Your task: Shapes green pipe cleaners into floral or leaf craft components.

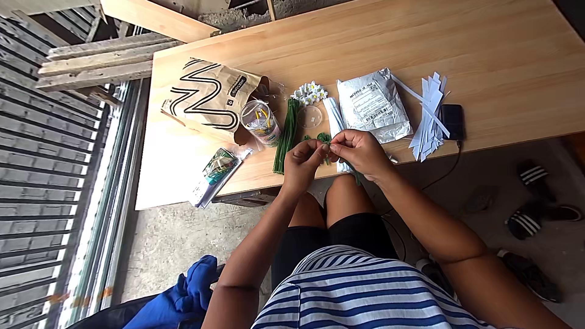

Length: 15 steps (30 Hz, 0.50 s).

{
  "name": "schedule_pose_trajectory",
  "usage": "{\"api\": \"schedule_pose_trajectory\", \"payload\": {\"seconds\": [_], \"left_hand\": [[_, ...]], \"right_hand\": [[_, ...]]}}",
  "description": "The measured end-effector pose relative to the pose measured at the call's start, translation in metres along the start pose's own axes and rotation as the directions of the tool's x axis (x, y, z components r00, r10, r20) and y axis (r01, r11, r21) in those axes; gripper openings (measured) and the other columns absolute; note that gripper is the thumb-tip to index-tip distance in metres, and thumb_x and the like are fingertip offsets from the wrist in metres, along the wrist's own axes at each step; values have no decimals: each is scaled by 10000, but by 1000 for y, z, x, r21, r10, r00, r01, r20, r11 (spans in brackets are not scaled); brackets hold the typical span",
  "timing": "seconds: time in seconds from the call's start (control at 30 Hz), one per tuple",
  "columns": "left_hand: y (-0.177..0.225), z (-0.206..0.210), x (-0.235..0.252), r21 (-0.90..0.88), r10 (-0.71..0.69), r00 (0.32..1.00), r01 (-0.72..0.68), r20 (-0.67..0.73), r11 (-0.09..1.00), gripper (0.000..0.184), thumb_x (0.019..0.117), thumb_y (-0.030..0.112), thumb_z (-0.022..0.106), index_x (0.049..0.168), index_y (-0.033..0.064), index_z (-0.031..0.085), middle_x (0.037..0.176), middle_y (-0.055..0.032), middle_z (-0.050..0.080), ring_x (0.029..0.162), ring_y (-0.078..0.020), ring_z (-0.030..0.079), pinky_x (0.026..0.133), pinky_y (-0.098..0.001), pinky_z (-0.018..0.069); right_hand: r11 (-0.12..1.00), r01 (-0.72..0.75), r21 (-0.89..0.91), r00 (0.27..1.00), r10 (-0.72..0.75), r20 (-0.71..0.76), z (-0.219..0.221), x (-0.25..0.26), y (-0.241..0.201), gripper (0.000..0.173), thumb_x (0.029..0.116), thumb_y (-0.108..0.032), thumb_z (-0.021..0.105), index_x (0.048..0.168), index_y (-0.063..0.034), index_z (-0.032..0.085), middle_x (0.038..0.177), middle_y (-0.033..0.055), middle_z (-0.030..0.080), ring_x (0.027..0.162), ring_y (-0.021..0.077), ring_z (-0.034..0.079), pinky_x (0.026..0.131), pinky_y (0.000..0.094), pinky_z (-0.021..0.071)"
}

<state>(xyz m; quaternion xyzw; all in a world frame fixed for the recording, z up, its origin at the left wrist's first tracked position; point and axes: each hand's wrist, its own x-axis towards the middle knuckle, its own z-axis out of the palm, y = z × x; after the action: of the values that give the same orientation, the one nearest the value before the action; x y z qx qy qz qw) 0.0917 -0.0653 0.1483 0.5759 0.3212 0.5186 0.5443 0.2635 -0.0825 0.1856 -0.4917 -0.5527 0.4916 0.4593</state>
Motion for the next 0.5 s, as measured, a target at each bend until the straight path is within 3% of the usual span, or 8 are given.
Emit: {"api": "schedule_pose_trajectory", "payload": {"seconds": [0.1,0.23,0.33,0.4,0.5], "left_hand": [[-3,9,-1,-71,17,996,-23,-83,997,63,993,46,627,983,48,689,880,9,717,817,-67,679,792,-266,579],[-4,18,0,-112,8,985,-28,-171,993,68,994,64,623,981,55,690,964,-5,653,879,-78,638,800,-259,558],[-2,17,2,-108,14,984,-34,-180,994,65,990,57,628,981,61,693,941,5,678,859,-69,654,789,-255,566],[-4,12,3,-9,62,983,-65,-171,998,61,979,70,640,960,75,699,946,14,668,868,-60,643,772,-245,556],[-5,4,4,184,173,978,-150,-114,971,55,960,82,657,920,78,695,977,6,679,953,-61,630,847,-252,526]], "right_hand": [[983,-7,183,985,39,-170,20,-8,6,30,978,-6,635,993,17,648,821,34,696,693,60,674,657,218,584],[944,-44,326,955,136,-265,37,-12,6,36,965,8,654,1000,17,658,842,27,675,700,53,653,670,214,581],[959,-25,283,970,92,-225,30,-9,4,42,990,-19,619,1006,4,651,829,11,662,679,34,623,641,192,547],[979,-21,203,986,54,-160,20,-7,0,63,999,-36,611,1017,7,654,826,8,654,669,25,597,630,179,522],[1000,11,-25,993,-14,-121,5,-2,-7,67,984,-49,635,1009,-2,676,848,8,654,713,10,589,670,173,506]]}}
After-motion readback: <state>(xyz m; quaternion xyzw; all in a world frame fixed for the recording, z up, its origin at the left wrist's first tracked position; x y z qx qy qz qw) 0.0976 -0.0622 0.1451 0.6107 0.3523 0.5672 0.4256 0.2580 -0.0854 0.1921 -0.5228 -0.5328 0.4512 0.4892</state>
